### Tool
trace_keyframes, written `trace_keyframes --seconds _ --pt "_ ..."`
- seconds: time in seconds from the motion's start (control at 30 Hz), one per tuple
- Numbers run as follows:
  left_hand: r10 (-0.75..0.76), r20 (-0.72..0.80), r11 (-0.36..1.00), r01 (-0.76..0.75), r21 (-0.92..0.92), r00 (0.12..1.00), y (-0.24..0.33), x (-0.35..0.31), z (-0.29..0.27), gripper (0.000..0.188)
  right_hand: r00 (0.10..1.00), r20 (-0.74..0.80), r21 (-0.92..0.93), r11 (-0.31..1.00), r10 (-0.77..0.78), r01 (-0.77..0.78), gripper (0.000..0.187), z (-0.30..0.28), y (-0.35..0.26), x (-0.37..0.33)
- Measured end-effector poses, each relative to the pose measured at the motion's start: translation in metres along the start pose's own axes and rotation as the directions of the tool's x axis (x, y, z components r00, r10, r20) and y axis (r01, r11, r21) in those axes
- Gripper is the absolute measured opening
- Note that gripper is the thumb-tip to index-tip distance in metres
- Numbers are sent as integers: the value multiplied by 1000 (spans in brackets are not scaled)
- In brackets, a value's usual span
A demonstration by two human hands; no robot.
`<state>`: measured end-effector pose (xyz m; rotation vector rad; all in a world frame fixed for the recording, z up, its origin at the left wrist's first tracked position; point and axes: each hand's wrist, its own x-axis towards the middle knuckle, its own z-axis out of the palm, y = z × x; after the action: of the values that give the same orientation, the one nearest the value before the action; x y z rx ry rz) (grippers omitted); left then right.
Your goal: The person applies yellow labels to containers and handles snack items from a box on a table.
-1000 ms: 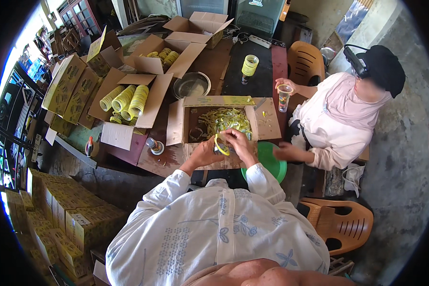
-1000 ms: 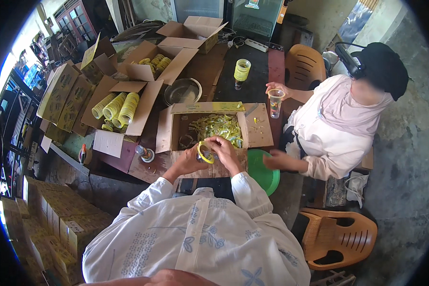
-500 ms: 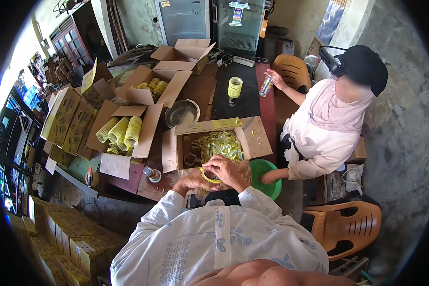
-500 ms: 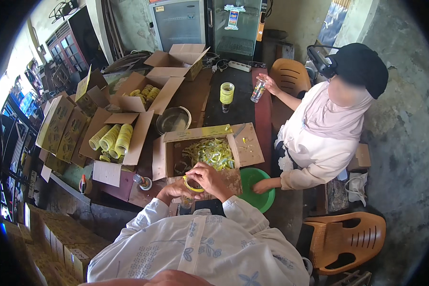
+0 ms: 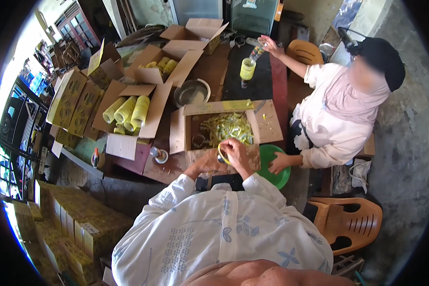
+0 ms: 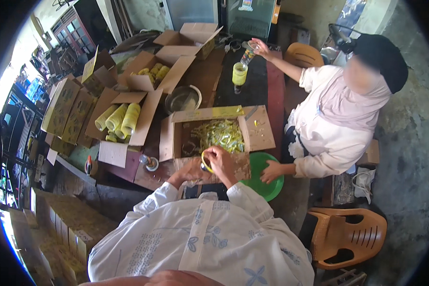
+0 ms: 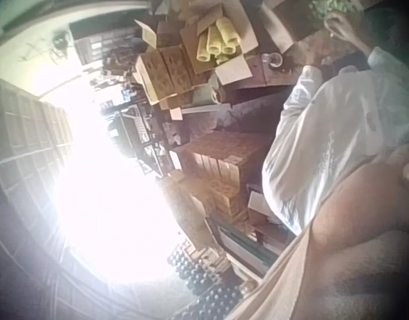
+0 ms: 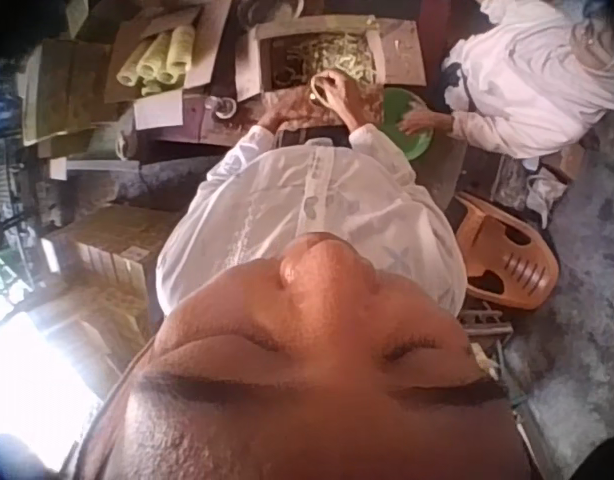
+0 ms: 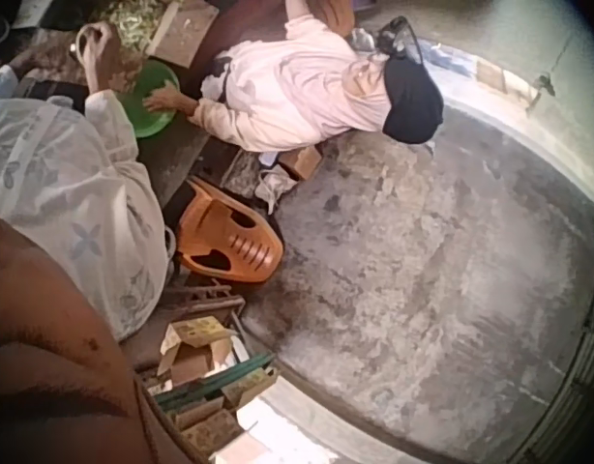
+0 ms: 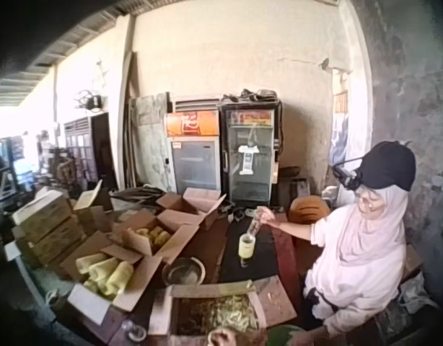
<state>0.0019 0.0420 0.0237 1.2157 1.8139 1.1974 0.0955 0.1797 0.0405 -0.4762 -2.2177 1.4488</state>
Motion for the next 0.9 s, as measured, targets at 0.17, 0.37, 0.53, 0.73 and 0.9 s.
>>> trace_keyframes --seconds 0.17,0.37,0.53,0.73,0.9 --pt "-70 -9 995 70 70 998 14 -1 1 41 995 -30 48 995 94 -92 16 9 21 4" --pt "-154 -8 986 154 56 988 9 3 4 49 987 -52 47 987 154 -152 19 12 29 5" --pt "-165 -29 980 167 105 986 4 4 5 49 978 -100 -47 980 186 -191 19 11 29 7" --pt "-30 -49 993 36 110 998 12 3 -3 68 998 -1 121 991 -56 56 15 -9 10 16" --pt "62 -49 998 -60 35 997 54 1 -26 70 954 5 34 954 -299 298 12 -27 -31 16"
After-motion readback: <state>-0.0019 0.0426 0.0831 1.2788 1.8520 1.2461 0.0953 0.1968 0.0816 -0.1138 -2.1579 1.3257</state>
